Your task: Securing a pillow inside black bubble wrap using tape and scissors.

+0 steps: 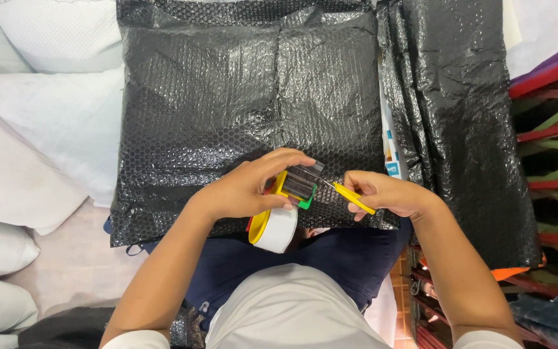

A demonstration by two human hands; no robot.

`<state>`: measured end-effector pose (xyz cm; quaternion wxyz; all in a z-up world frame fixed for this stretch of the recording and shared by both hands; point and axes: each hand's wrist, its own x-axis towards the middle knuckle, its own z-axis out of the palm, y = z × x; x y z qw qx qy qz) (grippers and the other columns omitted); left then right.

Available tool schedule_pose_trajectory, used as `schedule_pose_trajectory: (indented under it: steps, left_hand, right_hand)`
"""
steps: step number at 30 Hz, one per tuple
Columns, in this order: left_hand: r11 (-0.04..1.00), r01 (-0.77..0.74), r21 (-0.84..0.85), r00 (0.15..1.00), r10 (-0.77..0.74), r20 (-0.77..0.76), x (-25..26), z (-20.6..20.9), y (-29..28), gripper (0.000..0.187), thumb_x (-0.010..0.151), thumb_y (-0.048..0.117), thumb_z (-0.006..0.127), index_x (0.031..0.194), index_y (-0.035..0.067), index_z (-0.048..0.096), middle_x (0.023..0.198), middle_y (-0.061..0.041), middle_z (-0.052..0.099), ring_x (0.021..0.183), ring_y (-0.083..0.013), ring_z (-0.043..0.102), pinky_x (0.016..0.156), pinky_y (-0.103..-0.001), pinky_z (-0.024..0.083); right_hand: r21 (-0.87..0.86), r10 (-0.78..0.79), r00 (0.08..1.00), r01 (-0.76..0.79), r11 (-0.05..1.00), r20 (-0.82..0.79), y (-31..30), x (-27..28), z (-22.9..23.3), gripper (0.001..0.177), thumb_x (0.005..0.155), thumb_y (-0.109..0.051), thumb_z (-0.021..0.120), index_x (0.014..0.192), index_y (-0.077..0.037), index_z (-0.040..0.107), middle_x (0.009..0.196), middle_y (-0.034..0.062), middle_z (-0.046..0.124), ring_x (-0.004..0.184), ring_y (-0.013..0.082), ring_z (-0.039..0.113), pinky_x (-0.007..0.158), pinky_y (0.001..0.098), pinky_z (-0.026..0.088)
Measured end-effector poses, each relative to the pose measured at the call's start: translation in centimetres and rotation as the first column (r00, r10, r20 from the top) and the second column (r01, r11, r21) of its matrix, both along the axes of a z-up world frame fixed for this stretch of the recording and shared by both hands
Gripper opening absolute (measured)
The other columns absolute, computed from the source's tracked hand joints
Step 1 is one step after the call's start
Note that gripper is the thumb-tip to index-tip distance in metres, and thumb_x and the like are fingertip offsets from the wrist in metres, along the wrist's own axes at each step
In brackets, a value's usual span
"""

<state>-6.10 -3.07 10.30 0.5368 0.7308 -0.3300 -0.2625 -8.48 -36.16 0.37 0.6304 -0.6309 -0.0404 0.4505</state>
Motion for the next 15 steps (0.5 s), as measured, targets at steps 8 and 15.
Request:
schedule_pose_trajectory:
  steps: [8,15]
  left_hand:
    - [1.000,-0.002,0.010,1.000,0.002,0.011,-0.03,0.15,-0.11,0.065,0.080,0.003,0.078,0.139,0.006,0.053,0.142,-0.020,0.056,0.127,-0.0538,0.052,0.102,-0.068,0.041]
    - [1.000,-0.010,0.012,1.000,0.010,0.016,-0.21,-0.13,-0.01,0.065,0.080,0.003,0.078,0.140,0.006,0.052,0.143,-0.020,0.056,0.129,-0.0528,0.051,0.104,-0.067,0.040]
  right_hand:
    - [0.022,-0.008,1.000,0.008,1.000,-0.012,-0.25,-0.12,-0.48,0.045,0.080,-0.031,0.083,0.093,0.000,0.053,0.089,0.0062,0.049,0.075,0.0139,0.065,0.074,0.0412,0.066]
    - [0.016,-0.015,1.000,0.015,1.000,-0.014,-0.36,-0.22,-0.46,0.043,0.079,-0.029,0.084,0.093,-0.001,0.054,0.087,0.0065,0.049,0.072,0.0146,0.065,0.071,0.0415,0.067]
